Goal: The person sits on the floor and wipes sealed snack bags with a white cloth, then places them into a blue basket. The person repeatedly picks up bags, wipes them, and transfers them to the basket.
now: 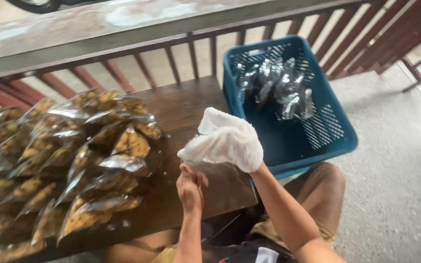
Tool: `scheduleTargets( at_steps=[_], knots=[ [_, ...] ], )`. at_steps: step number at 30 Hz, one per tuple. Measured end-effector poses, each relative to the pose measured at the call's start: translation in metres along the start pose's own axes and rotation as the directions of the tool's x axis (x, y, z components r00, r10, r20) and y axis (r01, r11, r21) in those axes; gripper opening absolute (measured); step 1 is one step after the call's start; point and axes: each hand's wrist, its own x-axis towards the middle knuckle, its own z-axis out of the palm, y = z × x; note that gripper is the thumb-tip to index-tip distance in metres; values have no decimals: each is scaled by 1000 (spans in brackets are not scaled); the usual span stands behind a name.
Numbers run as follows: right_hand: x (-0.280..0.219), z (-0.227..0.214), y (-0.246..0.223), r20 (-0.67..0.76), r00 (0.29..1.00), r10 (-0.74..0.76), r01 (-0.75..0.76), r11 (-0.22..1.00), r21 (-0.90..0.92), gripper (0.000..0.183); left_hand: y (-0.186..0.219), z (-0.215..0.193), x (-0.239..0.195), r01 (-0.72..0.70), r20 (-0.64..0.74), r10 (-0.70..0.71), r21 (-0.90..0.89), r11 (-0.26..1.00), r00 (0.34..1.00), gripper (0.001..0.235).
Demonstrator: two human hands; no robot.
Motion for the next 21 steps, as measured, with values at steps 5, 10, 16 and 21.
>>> scheduleTargets(
  at_steps=[5,10,16,21],
  knots=[
    [-47,31,-69,503,789,-352,470,-181,-864,49,-42,104,20,-751,720,411,231,618,559,48],
    [-57,-15,-172,-102,795,-598,61,245,-968,49,-70,180,66,-652,732,-317,682,331,603,29],
    [-80,-64,-227,-341,633,-695,-230,252,-940,49,-137,248,157,-831,885,-127,360,-425,449,26],
    [-83,-79,-237,-376,623,-686,-300,235,-925,50,-196,309,211,-670,867,-483,-287,-685,122,54]
  ],
)
